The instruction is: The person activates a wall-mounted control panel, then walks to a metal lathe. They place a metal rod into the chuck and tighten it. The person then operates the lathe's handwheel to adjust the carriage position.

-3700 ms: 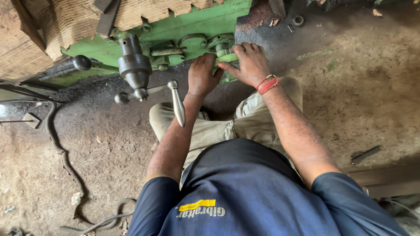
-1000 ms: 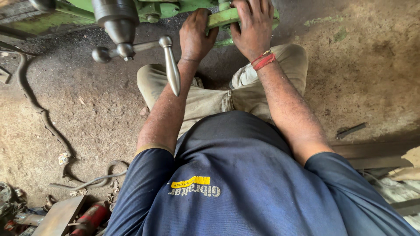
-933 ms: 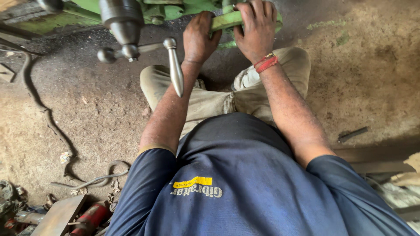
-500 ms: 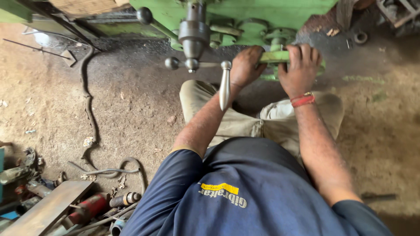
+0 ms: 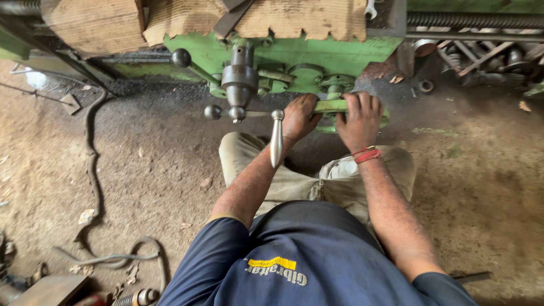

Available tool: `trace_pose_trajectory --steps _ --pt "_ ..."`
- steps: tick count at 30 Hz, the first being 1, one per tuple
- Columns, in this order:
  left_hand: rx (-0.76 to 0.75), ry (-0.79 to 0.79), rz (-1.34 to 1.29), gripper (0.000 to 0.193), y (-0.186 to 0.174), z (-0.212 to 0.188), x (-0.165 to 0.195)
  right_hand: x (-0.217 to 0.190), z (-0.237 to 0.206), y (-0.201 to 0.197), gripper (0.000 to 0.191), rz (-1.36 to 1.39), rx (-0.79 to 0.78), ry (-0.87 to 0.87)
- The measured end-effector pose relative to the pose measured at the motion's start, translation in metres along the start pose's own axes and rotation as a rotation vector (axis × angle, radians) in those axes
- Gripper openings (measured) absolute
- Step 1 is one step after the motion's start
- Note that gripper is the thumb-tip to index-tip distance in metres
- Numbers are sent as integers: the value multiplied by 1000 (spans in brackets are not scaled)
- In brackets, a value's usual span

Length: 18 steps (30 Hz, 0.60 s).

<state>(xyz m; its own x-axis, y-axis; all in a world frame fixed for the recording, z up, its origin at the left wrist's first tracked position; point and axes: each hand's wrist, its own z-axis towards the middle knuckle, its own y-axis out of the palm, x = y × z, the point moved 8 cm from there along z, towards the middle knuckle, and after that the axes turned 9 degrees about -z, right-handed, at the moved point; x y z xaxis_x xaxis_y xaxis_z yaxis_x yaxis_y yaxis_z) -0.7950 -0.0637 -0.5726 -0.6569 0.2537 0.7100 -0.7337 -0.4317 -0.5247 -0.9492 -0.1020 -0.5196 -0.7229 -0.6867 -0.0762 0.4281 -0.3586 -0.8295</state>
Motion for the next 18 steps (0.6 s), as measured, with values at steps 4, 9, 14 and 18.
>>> trace_pose_trajectory --steps 4,9,14,18 --pt "8 15 -1 35 -1 -2 2 -1 0 0 48 -1 -3 -1" --pt "-3 -6 -14 36 -1 -3 0 -1 1 1 49 1 -14 7" --pt "-2 -28 -11 34 2 -3 -3 -2 3 -1 48 -1 -4 10" --pt "6 -24 -17 34 4 -4 -5 -4 3 -4 48 11 14 2"
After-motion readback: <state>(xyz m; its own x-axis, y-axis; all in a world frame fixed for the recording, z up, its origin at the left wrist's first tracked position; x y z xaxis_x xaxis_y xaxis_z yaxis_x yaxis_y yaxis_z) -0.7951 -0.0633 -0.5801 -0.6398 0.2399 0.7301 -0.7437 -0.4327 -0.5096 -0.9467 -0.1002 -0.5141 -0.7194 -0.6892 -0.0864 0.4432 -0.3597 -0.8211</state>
